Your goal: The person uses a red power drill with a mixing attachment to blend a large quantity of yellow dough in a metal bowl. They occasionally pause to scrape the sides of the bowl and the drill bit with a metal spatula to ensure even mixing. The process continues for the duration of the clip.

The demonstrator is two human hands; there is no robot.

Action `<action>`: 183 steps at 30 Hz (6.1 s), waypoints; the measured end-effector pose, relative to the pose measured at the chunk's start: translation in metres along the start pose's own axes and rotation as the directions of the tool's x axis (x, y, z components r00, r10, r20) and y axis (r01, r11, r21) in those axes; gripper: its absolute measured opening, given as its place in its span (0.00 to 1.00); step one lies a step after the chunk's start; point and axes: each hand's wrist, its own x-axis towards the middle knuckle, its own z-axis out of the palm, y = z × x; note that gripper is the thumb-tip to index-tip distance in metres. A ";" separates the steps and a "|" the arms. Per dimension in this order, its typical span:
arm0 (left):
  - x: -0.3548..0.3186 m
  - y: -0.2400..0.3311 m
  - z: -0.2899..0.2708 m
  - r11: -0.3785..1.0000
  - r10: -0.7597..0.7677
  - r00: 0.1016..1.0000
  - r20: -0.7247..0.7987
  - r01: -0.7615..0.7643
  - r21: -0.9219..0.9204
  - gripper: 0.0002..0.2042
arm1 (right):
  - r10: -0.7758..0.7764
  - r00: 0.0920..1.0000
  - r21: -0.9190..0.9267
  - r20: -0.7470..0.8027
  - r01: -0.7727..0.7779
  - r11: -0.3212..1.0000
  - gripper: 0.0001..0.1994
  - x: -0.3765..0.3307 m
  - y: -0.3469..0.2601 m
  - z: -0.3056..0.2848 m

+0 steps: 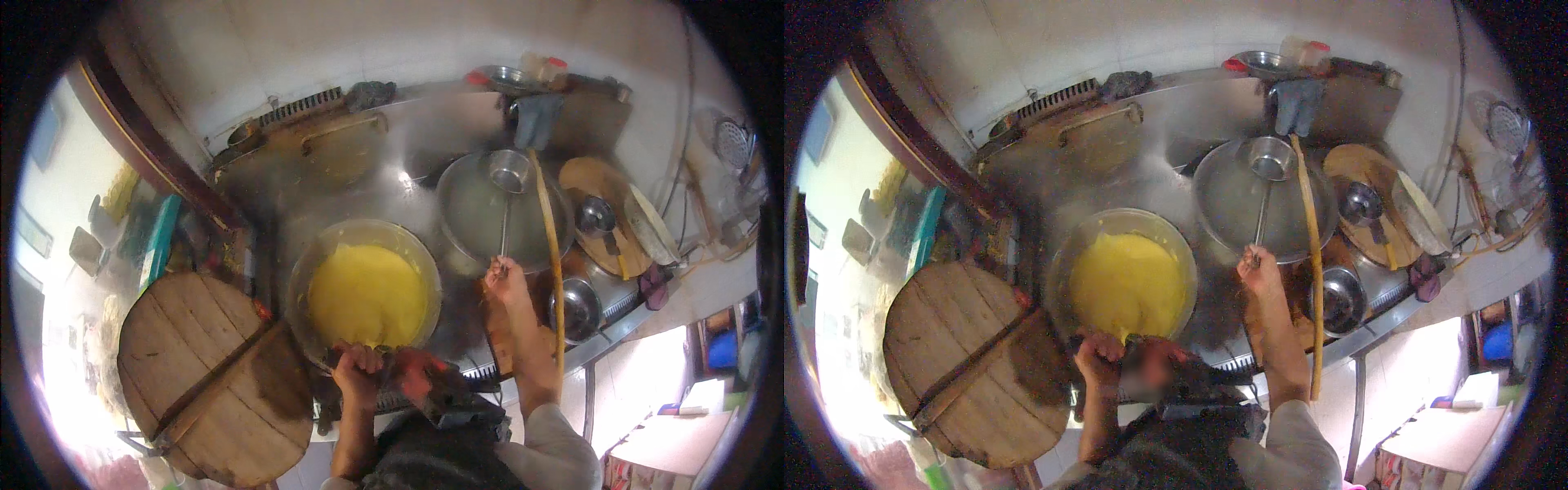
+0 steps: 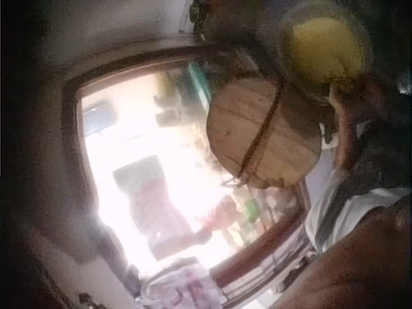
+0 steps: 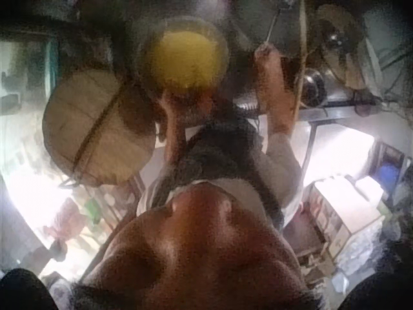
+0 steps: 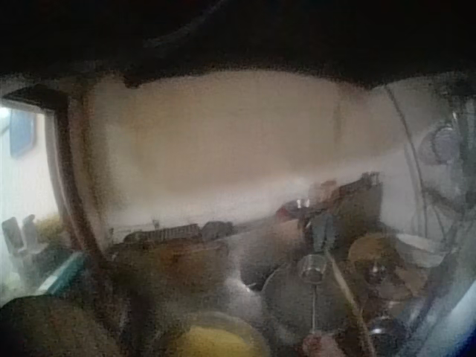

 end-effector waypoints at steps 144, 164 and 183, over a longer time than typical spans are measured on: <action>0.057 0.024 -0.060 0.993 -0.042 0.998 -0.041 0.037 -0.111 0.07 | 0.822 0.569 -0.877 0.036 0.413 -0.247 0.27 -0.104 0.238 0.074; 0.042 0.035 -0.069 0.999 -0.032 0.999 -0.015 0.031 -0.037 0.05 | 0.551 0.702 -0.869 0.452 0.487 0.092 0.15 -0.175 0.177 0.058; 0.043 0.038 -0.070 0.997 -0.010 1.000 -0.012 0.009 -0.077 0.06 | 0.520 0.803 -0.954 0.292 0.281 0.101 0.21 -0.172 0.187 0.050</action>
